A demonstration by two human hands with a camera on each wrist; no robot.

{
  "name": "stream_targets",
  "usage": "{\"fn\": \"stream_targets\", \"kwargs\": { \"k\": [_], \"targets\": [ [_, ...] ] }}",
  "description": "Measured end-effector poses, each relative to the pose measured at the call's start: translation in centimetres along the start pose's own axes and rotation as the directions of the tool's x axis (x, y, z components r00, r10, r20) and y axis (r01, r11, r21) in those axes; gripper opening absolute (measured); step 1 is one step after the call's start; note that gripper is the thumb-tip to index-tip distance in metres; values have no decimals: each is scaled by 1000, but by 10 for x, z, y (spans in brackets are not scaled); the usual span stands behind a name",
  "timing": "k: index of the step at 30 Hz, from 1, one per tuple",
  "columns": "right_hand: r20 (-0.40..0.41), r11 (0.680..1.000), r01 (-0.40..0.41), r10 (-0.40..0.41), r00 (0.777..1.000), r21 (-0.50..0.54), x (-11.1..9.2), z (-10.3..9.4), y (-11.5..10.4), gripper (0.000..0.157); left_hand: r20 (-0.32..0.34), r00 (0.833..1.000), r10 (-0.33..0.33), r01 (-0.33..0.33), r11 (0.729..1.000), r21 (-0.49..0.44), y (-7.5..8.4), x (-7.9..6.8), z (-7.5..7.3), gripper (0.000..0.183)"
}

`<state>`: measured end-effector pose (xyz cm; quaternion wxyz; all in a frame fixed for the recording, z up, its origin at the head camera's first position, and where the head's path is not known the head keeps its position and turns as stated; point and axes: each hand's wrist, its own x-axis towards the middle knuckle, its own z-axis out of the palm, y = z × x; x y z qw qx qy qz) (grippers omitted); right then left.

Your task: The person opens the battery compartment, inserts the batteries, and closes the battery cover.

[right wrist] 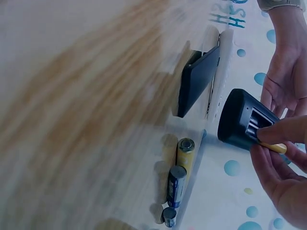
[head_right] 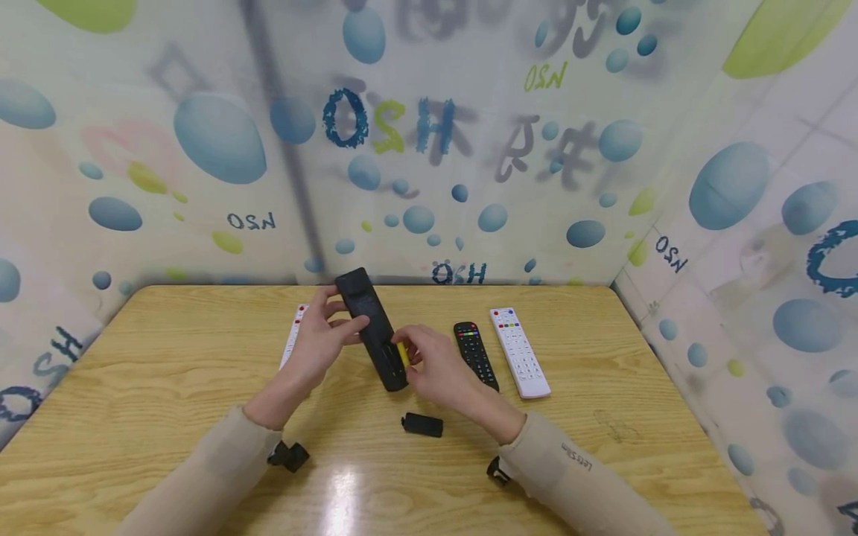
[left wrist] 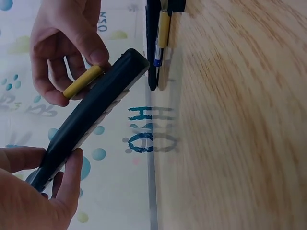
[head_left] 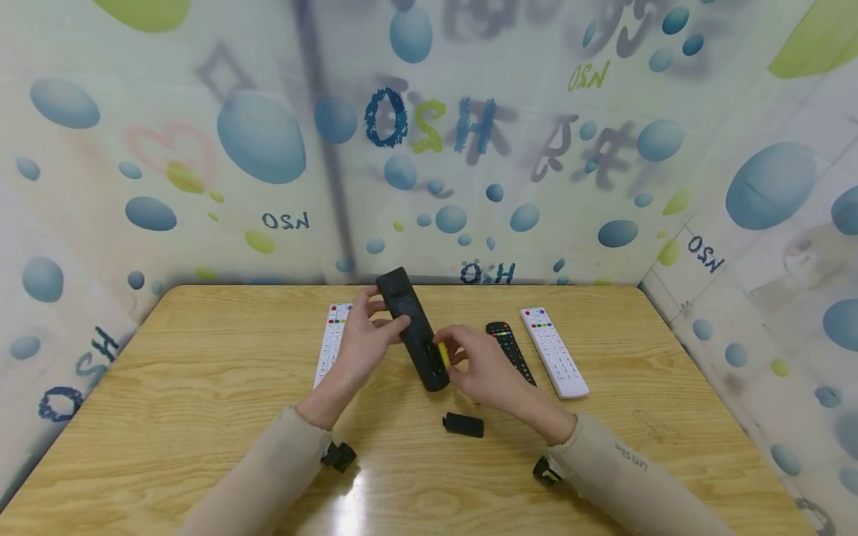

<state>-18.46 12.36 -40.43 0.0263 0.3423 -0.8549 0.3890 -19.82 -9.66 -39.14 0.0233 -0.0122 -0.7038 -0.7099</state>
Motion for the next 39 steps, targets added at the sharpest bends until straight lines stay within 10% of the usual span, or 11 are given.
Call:
{"fn": "stream_targets", "kwargs": {
  "k": [39],
  "targets": [
    [-115,994,91,-98,988,-67,1,3,-6,16,13,1000,-10,11,998,-60,-1,-2,4,62]
  ]
}}
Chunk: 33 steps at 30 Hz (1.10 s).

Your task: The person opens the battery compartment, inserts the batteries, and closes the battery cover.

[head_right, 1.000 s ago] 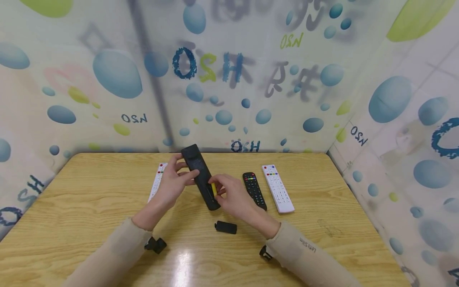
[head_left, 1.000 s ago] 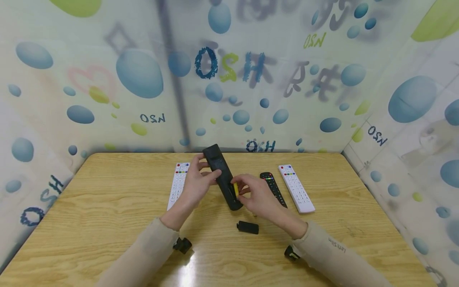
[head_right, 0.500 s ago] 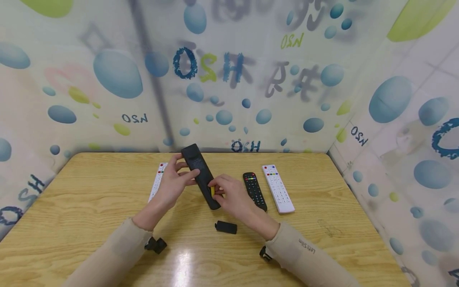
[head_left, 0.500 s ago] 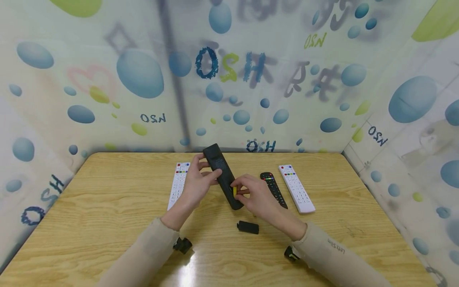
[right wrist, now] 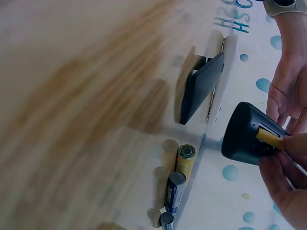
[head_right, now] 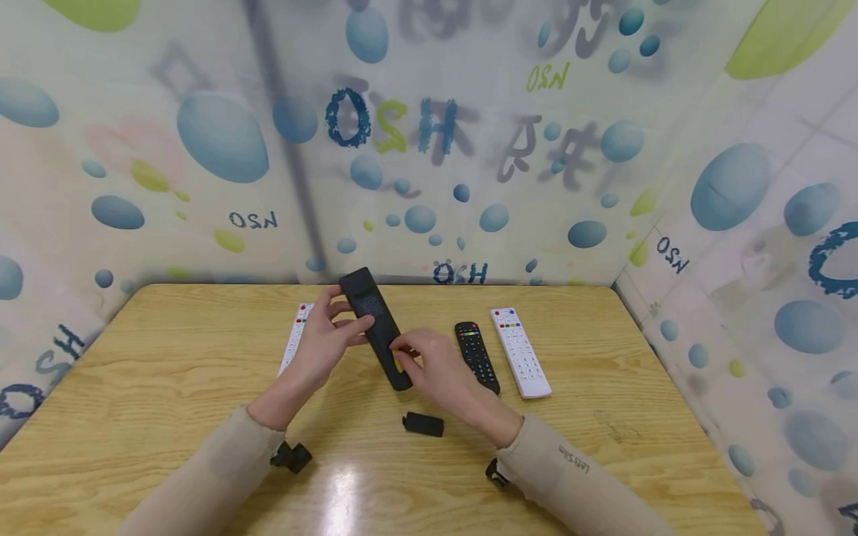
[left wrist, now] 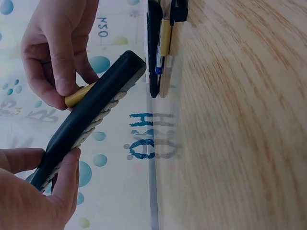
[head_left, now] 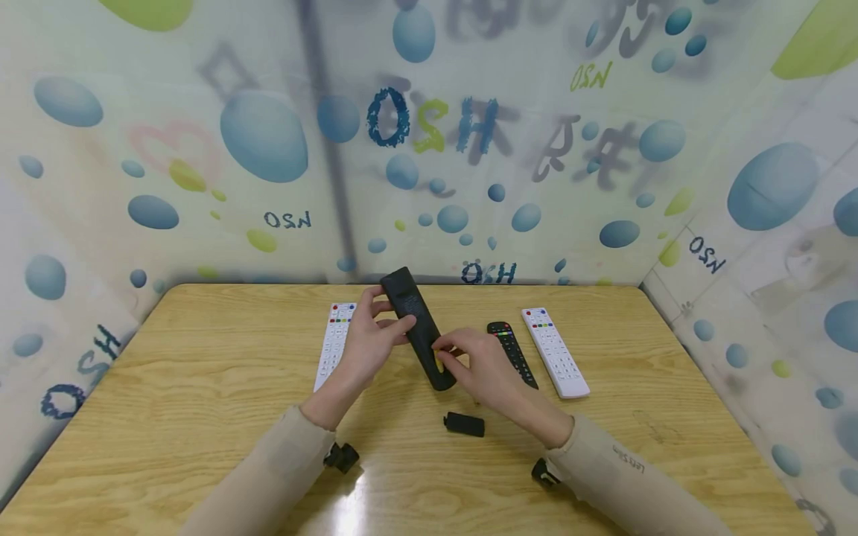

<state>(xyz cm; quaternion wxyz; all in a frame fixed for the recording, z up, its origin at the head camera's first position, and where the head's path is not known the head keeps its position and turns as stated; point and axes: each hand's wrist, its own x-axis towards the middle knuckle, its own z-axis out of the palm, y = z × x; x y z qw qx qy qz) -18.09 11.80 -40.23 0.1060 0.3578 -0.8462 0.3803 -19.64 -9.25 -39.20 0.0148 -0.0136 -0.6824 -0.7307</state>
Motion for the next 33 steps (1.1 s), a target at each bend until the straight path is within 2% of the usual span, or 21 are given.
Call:
{"fn": "stream_targets", "kwargs": {
  "k": [3,6,12,21,24,29,33],
  "targets": [
    [8,998,-40,40,999,55,2,-1,2,10,2,1000,6,-6,1000,-5,0,0,1,62],
    [33,985,-118,114,993,123,3,-3,3,10,6,1000,14,-14,1000,-7,1,-1,2,61],
    [83,944,-251,238,968,216,4,-8,4,12,22,1000,19,-18,1000,-7,3,-3,4,60],
    [120,879,-357,336,934,315,2,-9,3,9,39,999,34,-34,999,-6,4,-5,5,60],
    [130,850,-400,379,916,343,3,-9,3,15,45,998,52,-52,999,2,5,-5,6,60],
    [158,786,-479,455,876,392,4,-10,4,37,56,996,73,-74,997,20,7,-6,7,62],
    [195,750,-508,473,859,423,4,-10,4,47,66,994,83,-85,996,28,7,-7,7,62]
  ]
}}
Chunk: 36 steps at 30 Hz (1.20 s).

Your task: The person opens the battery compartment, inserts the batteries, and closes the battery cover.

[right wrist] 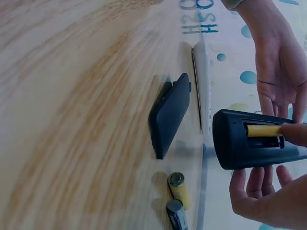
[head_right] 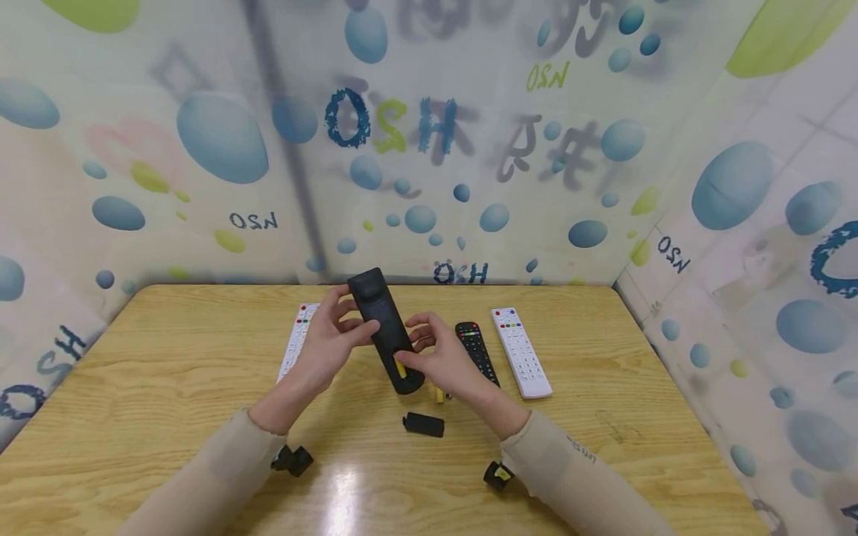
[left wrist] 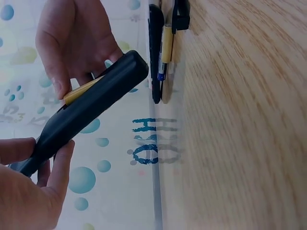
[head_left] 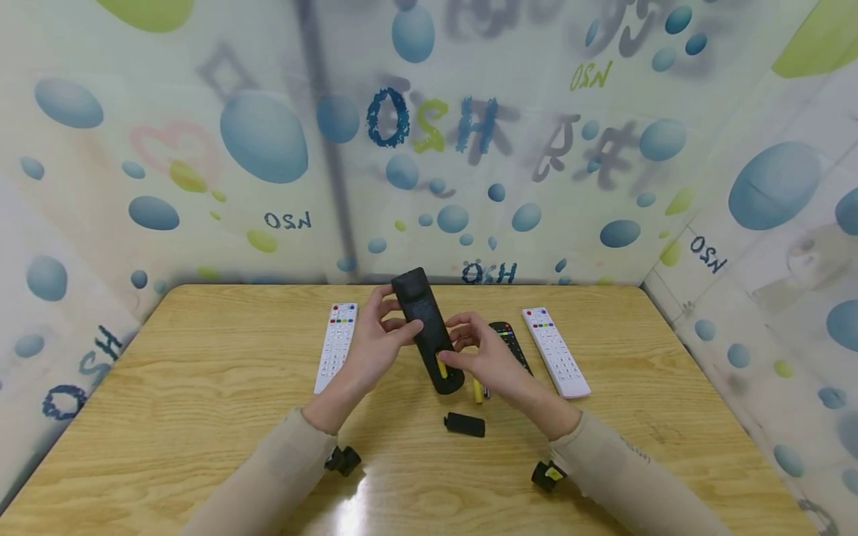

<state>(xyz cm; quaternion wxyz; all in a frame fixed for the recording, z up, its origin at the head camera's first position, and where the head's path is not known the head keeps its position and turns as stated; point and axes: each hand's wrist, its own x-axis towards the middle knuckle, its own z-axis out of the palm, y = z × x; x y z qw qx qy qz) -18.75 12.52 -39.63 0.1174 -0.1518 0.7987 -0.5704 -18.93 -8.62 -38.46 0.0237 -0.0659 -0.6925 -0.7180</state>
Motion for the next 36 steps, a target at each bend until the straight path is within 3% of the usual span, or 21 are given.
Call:
{"fn": "stream_targets", "kwargs": {
  "k": [27,36],
  "targets": [
    [52,1000,14,-14,999,9,0,0,-3,45,16,999,30,-30,999,37,-1,-1,4,55],
    [56,992,65,-59,997,-111,1,0,-2,44,13,1000,21,-22,999,43,0,-1,5,53]
  ]
}}
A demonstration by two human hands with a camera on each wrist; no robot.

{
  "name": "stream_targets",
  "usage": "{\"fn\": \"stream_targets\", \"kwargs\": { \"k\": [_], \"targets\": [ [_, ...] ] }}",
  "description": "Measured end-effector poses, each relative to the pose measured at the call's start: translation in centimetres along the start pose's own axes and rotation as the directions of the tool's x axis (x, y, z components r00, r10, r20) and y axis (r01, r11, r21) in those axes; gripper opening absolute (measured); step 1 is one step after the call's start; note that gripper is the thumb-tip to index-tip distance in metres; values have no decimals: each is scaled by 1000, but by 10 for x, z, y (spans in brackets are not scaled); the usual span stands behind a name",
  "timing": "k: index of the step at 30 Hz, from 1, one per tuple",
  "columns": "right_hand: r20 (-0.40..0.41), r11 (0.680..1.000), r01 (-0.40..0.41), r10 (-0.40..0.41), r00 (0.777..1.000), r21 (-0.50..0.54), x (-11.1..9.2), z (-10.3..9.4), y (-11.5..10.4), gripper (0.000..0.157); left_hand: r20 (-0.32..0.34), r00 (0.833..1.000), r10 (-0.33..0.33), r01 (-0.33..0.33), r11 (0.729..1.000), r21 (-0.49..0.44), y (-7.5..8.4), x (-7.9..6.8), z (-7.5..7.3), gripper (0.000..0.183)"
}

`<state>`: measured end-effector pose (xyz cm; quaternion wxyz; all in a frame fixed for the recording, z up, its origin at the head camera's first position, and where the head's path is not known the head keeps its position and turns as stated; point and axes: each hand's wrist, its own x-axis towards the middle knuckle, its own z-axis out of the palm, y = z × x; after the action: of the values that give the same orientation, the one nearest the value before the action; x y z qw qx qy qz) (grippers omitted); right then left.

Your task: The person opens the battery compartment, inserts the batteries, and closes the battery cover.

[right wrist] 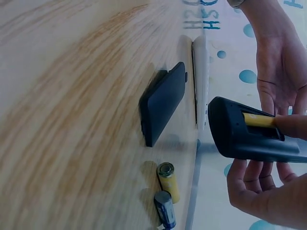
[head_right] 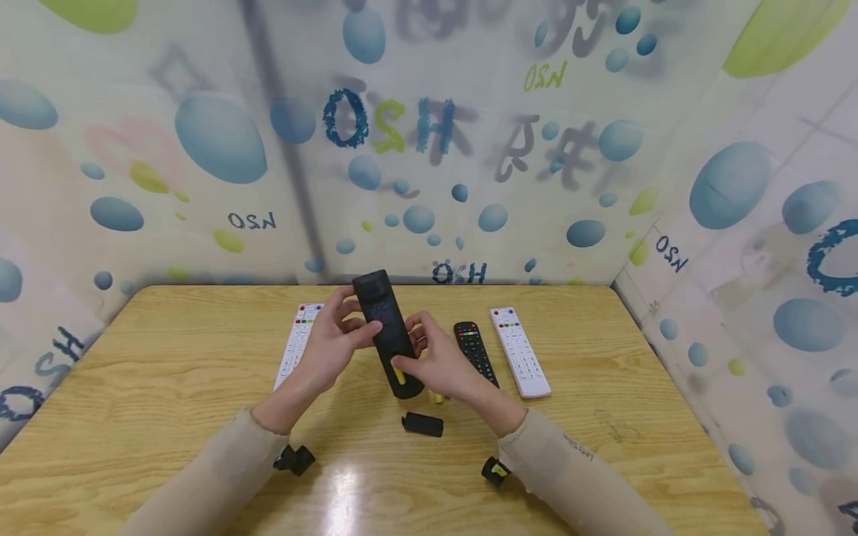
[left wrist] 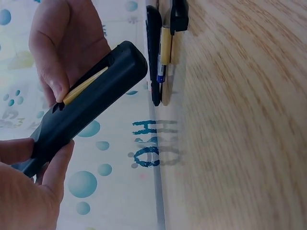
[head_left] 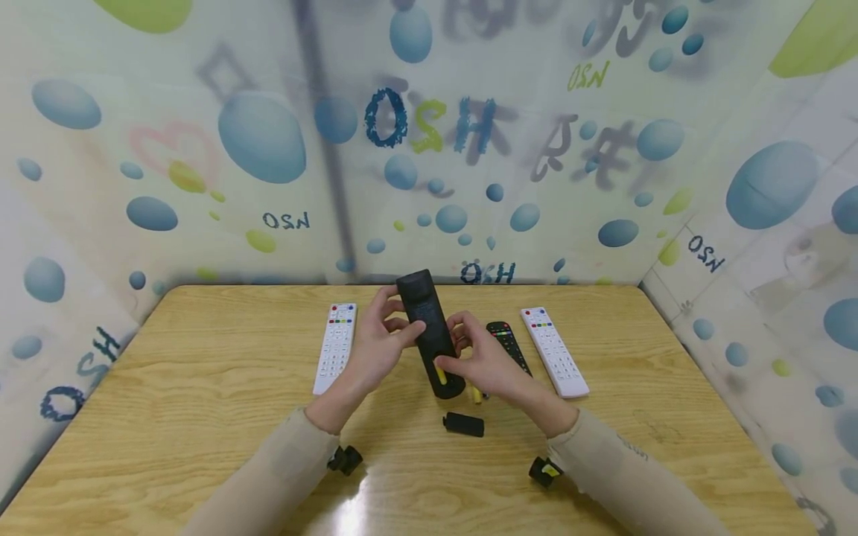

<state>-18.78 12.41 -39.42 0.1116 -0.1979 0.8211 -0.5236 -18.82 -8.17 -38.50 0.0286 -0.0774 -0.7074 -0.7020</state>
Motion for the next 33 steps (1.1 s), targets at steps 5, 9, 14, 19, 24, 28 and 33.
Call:
{"fn": "stream_targets", "kwargs": {
  "k": [5,9,14,19,24,28,33],
  "targets": [
    [-7,999,16,-16,1000,-40,1,0,0,43,-1,1000,9,-9,1000,20,0,-1,0,53],
    [-4,999,19,-20,1000,-36,1,1,0,43,-4,1000,18,-17,999,42,1,-2,1,53],
    [-15,998,53,-53,998,-30,3,3,2,43,-5,1000,24,-23,998,50,1,-1,2,54],
    [3,994,92,-92,996,-54,2,5,4,45,-7,1000,14,-13,998,57,2,0,1,58],
    [24,989,117,-115,993,-91,-2,2,-4,44,3,1000,6,-6,999,38,4,1,-1,60],
    [28,988,123,-121,992,-92,-1,3,-3,45,-4,1000,-6,6,999,32,5,1,-1,60],
    [42,987,118,-114,993,-112,-2,2,4,47,-10,1000,-27,27,999,27,4,1,-1,60]
  ]
}}
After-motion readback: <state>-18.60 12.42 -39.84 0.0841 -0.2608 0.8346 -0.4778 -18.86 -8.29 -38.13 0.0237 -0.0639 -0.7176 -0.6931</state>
